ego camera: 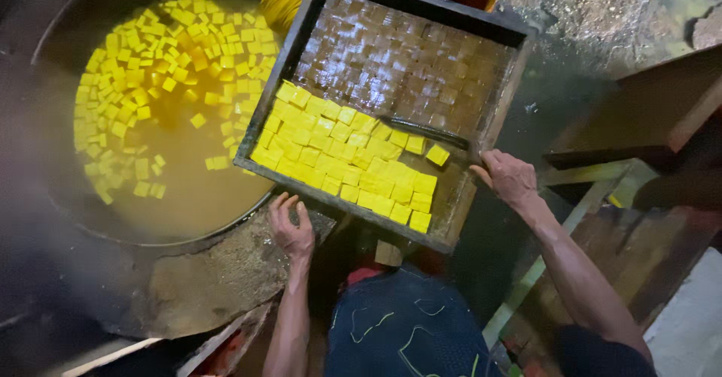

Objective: The person uses a slotted spatula to scoop yellow tofu cubes from a large steaming pot and places them onto a rectangular tray. The person repeats this transfer action multiple times, arranging the tofu in neat rows on the tray.

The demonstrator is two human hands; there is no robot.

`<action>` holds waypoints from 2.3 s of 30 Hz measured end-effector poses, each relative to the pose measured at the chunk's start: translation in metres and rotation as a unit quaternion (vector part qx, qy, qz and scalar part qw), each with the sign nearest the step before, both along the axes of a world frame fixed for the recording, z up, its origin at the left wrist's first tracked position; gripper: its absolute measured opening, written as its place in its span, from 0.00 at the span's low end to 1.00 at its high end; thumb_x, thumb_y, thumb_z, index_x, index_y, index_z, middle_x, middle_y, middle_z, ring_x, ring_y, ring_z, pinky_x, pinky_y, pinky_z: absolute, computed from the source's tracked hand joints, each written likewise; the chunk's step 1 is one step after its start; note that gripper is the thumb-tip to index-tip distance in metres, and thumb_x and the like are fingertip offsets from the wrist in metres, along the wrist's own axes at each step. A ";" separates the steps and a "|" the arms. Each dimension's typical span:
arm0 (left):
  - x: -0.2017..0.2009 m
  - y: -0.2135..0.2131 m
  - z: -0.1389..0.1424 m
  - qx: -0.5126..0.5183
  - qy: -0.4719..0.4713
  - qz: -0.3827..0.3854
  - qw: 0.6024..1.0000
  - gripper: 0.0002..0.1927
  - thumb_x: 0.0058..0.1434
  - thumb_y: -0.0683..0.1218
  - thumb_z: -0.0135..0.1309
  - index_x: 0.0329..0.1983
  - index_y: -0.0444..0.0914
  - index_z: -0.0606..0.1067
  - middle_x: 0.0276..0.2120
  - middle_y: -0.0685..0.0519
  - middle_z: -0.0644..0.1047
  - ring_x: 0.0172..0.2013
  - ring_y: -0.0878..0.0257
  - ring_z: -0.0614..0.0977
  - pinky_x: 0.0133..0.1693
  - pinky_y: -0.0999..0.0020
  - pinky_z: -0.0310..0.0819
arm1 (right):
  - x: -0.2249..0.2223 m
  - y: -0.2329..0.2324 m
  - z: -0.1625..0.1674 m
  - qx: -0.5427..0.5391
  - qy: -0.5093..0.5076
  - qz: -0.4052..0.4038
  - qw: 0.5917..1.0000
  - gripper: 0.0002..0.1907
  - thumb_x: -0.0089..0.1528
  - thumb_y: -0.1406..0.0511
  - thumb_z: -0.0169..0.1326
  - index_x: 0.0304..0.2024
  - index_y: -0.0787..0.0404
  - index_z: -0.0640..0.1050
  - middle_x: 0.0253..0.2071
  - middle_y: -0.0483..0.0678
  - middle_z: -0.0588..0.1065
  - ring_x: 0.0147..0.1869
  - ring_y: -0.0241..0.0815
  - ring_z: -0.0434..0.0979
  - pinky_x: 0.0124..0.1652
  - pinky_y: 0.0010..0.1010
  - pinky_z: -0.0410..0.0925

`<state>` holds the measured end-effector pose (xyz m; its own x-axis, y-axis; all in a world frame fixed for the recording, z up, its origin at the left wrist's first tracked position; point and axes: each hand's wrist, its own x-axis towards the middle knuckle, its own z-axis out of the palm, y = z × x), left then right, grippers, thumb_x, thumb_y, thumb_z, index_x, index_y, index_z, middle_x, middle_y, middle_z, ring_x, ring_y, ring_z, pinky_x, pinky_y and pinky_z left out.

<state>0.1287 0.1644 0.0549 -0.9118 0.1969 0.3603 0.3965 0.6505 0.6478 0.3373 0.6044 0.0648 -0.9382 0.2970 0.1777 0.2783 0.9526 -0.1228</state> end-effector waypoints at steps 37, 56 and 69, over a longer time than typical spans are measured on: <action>-0.005 0.133 -0.019 -0.017 -0.020 -0.308 0.951 0.22 0.58 0.44 0.59 0.56 0.36 0.74 0.55 0.41 0.74 0.55 0.43 0.74 0.56 0.48 0.68 | 0.100 -0.117 0.122 -0.084 -0.173 -0.230 0.954 0.21 0.63 0.48 0.53 0.41 0.58 0.77 0.32 0.53 0.79 0.31 0.54 0.83 0.29 0.47 0.73; -0.177 -0.169 -0.066 -0.157 -0.067 0.107 0.979 0.26 0.57 0.50 0.57 0.58 0.36 0.73 0.59 0.39 0.72 0.61 0.41 0.70 0.61 0.44 0.61 | -0.344 -0.373 -0.012 -0.697 -0.125 -0.069 0.702 0.24 0.69 0.50 0.53 0.34 0.64 0.78 0.24 0.41 0.69 0.22 0.30 0.63 0.23 0.25 0.61; -0.200 -0.196 -0.064 -0.134 -0.279 0.045 0.950 0.26 0.65 0.56 0.52 0.60 0.35 0.70 0.65 0.40 0.65 0.66 0.43 0.63 0.63 0.44 0.55 | -0.551 -0.502 -0.109 -0.678 -0.132 -0.240 0.682 0.21 0.67 0.56 0.55 0.24 0.64 0.72 0.18 0.48 0.70 0.16 0.39 0.67 0.17 0.33 0.61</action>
<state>-0.0709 -0.0321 -0.0096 -0.9635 0.1251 -0.2366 -0.0259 0.8364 0.5475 -0.2136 0.1019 -0.0437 -0.6211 0.3036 -0.7225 0.7014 -0.1961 -0.6853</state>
